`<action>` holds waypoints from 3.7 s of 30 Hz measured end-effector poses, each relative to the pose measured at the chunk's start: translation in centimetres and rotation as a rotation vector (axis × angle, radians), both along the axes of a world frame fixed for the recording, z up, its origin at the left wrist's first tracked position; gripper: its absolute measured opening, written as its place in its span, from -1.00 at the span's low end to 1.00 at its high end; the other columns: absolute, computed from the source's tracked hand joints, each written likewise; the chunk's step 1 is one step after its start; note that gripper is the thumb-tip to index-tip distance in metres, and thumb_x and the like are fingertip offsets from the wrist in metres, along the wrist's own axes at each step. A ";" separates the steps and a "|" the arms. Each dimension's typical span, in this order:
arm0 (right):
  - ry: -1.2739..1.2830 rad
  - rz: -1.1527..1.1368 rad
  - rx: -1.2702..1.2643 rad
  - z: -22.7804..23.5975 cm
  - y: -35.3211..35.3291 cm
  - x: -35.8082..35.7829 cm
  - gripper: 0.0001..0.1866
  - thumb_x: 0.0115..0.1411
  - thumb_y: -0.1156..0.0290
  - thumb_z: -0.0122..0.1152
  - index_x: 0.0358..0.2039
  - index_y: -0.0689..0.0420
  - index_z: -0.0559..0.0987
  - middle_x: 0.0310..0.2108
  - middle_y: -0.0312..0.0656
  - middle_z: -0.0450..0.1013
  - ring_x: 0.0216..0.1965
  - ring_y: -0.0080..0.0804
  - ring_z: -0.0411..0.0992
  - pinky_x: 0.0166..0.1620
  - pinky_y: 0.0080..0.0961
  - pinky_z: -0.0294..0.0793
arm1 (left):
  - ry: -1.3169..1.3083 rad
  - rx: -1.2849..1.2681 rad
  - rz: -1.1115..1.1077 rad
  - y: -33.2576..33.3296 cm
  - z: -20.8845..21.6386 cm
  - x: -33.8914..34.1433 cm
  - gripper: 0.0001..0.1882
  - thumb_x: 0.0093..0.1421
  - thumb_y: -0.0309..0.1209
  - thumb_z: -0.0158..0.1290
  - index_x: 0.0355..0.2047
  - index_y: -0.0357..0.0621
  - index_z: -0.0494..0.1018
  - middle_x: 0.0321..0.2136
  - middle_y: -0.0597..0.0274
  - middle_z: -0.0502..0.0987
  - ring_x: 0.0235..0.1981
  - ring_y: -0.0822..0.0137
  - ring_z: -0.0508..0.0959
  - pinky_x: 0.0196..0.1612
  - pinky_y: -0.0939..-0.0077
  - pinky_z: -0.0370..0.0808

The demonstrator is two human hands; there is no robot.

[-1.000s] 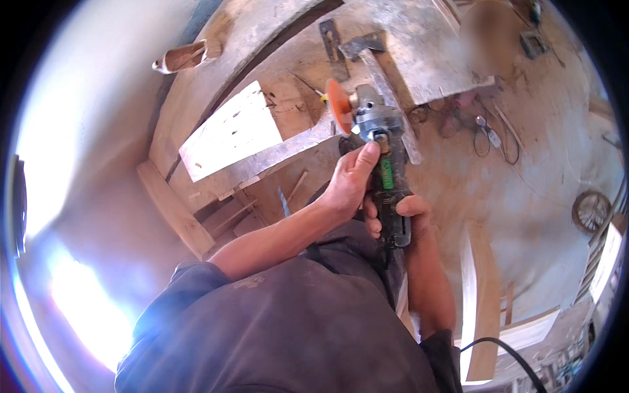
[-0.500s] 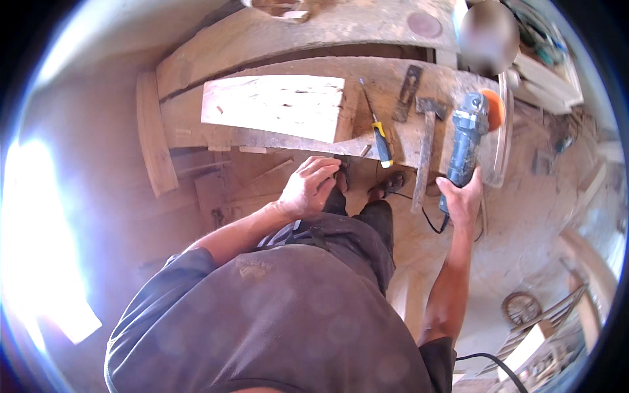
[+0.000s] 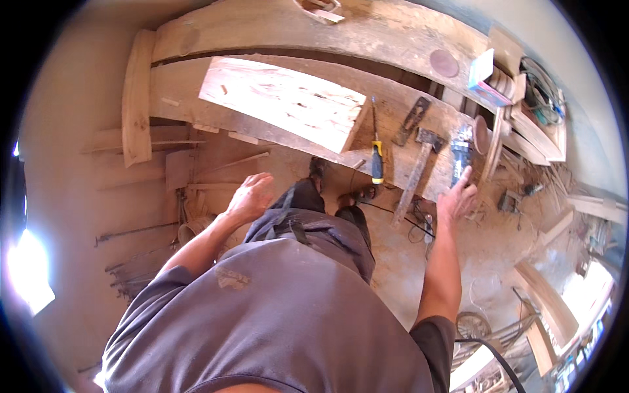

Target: The person repairs a wooden plank by hammering a small wooden piece into a hole, then uses an angle grinder to smooth the surface. The person flips the plank, removes a loose piece, and sands the surface with sandpaper before placing it on a rack.

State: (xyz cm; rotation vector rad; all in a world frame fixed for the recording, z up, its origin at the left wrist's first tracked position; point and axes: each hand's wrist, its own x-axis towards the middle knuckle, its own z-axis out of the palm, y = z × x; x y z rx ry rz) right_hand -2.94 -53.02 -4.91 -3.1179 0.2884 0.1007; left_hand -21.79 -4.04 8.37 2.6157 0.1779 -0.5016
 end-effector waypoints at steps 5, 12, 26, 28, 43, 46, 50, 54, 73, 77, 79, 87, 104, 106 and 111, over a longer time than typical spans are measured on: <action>-0.017 0.018 -0.033 -1.8 1.2 -1.6 0.26 -0.15 0.42 0.57 0.52 -0.18 -0.01 0.22 0.19 0.18 0.25 0.16 0.21 0.29 0.00 0.14 | -0.108 0.014 0.000 2.1 -0.7 1.3 -0.50 0.17 -0.41 0.17 0.12 -0.35 0.43 0.19 -0.16 0.44 0.23 -0.15 0.39 0.30 0.08 0.35; -0.006 0.003 0.042 -1.0 1.6 -2.0 0.25 -0.18 0.50 0.55 0.51 -0.09 0.04 0.24 0.07 0.21 0.28 0.07 0.20 0.31 -0.04 0.17 | -0.508 0.046 -0.033 6.5 -2.1 13.0 -0.41 0.12 -0.45 0.23 0.17 -0.32 0.37 0.23 -0.23 0.36 0.26 -0.21 0.35 0.33 -0.05 0.29; 0.023 -0.866 1.587 3.4 28.5 5.8 -0.33 0.38 -0.10 0.15 0.11 0.34 0.53 0.04 -0.11 0.53 0.06 -0.27 0.45 0.20 -0.26 0.34 | 0.173 -0.662 0.897 37.7 -12.2 31.7 -0.55 0.21 0.05 0.15 -0.32 -0.13 0.59 -0.35 0.26 0.54 -0.36 0.38 0.52 -0.28 0.39 0.50; -0.095 -0.887 1.455 7.7 33.1 6.2 -0.29 0.42 -0.11 0.08 0.16 0.39 0.48 0.14 -0.06 0.49 0.14 -0.21 0.44 0.26 -0.27 0.30 | 0.152 -0.620 0.891 36.6 -10.6 30.2 -0.63 0.26 -0.03 0.13 -0.31 -0.11 0.58 -0.39 0.26 0.58 -0.43 0.36 0.56 -0.33 0.42 0.54; -0.396 -0.904 1.826 5.9 32.1 0.4 -0.75 0.38 0.36 0.07 -0.07 0.25 0.54 0.00 -0.07 0.54 0.05 -0.29 0.49 0.18 -0.27 0.40 | -0.200 -1.337 1.482 33.8 -7.7 7.8 -0.62 0.35 -0.36 -0.03 0.07 -0.34 0.51 0.00 0.13 0.61 0.05 0.18 0.57 0.20 0.24 0.46; -0.402 -0.959 1.858 4.1 31.3 -1.1 -0.78 0.40 0.38 0.04 -0.07 0.22 0.53 0.01 -0.10 0.53 0.09 -0.23 0.47 0.23 -0.21 0.38 | -0.235 -1.280 1.510 32.6 -9.9 6.0 -0.63 0.39 -0.33 -0.06 0.06 -0.32 0.51 0.00 0.13 0.60 0.05 0.17 0.57 0.19 0.23 0.46; -0.349 -0.809 1.922 2.9 30.7 -2.7 -0.76 0.43 0.38 -0.01 -0.02 0.22 0.52 0.03 -0.11 0.52 0.10 -0.23 0.45 0.24 -0.20 0.37 | -0.212 -1.231 1.534 31.2 -10.9 5.3 -0.61 0.43 -0.29 -0.11 0.09 -0.28 0.49 0.03 0.13 0.59 0.08 0.15 0.56 0.21 0.19 0.46; -0.317 -0.690 1.846 3.3 30.6 -2.1 -0.71 0.41 0.44 0.08 0.05 0.31 0.57 -0.01 -0.17 0.54 0.04 -0.42 0.45 0.20 -0.42 0.36 | -0.163 -1.280 1.488 31.0 -9.9 6.6 -0.56 0.47 -0.24 -0.19 0.17 -0.28 0.44 0.12 0.11 0.55 0.15 0.11 0.53 0.28 0.13 0.43; 0.031 -0.444 1.116 6.4 29.2 0.5 -0.60 0.38 0.54 0.07 0.19 0.38 0.51 0.10 -0.07 0.54 0.09 -0.42 0.47 0.19 -0.52 0.39 | 0.153 -1.337 1.345 31.2 -14.3 8.6 -0.49 0.49 -0.22 -0.22 0.28 -0.30 0.32 0.19 0.01 0.50 0.15 0.05 0.54 0.23 0.06 0.50; 0.017 -0.438 1.222 6.8 29.5 0.8 -0.58 0.35 0.54 0.11 0.19 0.40 0.50 0.07 -0.10 0.55 0.06 -0.45 0.48 0.15 -0.55 0.40 | 0.145 -1.329 1.354 31.5 -13.6 8.6 -0.49 0.49 -0.21 -0.23 0.29 -0.30 0.32 0.19 0.01 0.49 0.15 0.05 0.54 0.23 0.06 0.50; 0.072 -0.434 1.251 8.6 30.9 1.7 -0.56 0.29 0.54 0.18 0.17 0.40 0.50 0.03 -0.10 0.57 0.01 -0.47 0.51 0.10 -0.55 0.43 | 0.129 -1.320 1.363 31.9 -13.3 8.5 -0.49 0.49 -0.21 -0.23 0.29 -0.30 0.31 0.19 0.01 0.49 0.15 0.04 0.54 0.23 0.06 0.51; 0.099 -0.464 1.180 9.0 31.8 1.8 -0.54 0.04 0.58 0.41 -0.02 0.36 0.51 -0.16 -0.09 0.59 -0.18 -0.41 0.56 -0.07 -0.47 0.54 | 0.073 -1.245 1.329 34.1 -12.1 12.9 -0.48 0.49 -0.21 -0.24 0.29 -0.30 0.31 0.20 0.02 0.48 0.16 0.04 0.54 0.23 0.06 0.51; 0.220 -0.311 1.119 7.8 33.5 3.3 -0.46 -0.09 0.38 0.59 -0.18 0.36 0.50 -0.25 0.00 0.60 -0.30 -0.37 0.58 -0.21 -0.42 0.57 | -0.463 -0.902 1.504 31.4 -5.4 23.0 -0.13 0.16 -0.54 0.18 0.40 -0.33 -0.03 0.25 -0.21 0.32 0.19 -0.10 0.42 0.22 -0.12 0.38; 0.295 -0.285 1.175 7.1 32.8 3.7 -0.33 -0.12 0.33 0.62 -0.10 0.41 0.44 -0.16 0.10 0.59 -0.21 -0.25 0.61 -0.10 -0.36 0.59 | -0.641 -0.875 1.656 22.8 -4.7 21.8 -0.36 0.11 -0.61 0.20 0.16 -0.30 0.17 0.06 -0.14 0.41 0.05 0.09 0.46 0.01 0.01 0.44; 0.221 -0.159 1.026 8.2 32.8 3.4 -0.12 -0.08 0.24 0.62 0.11 0.46 0.32 -0.04 0.18 0.56 0.00 -0.06 0.55 0.13 -0.26 0.48 | -0.176 -1.168 1.311 5.0 -7.2 15.1 -0.30 0.20 -0.45 0.18 0.33 0.00 0.20 0.06 0.25 0.51 -0.02 0.31 0.50 -0.09 0.27 0.40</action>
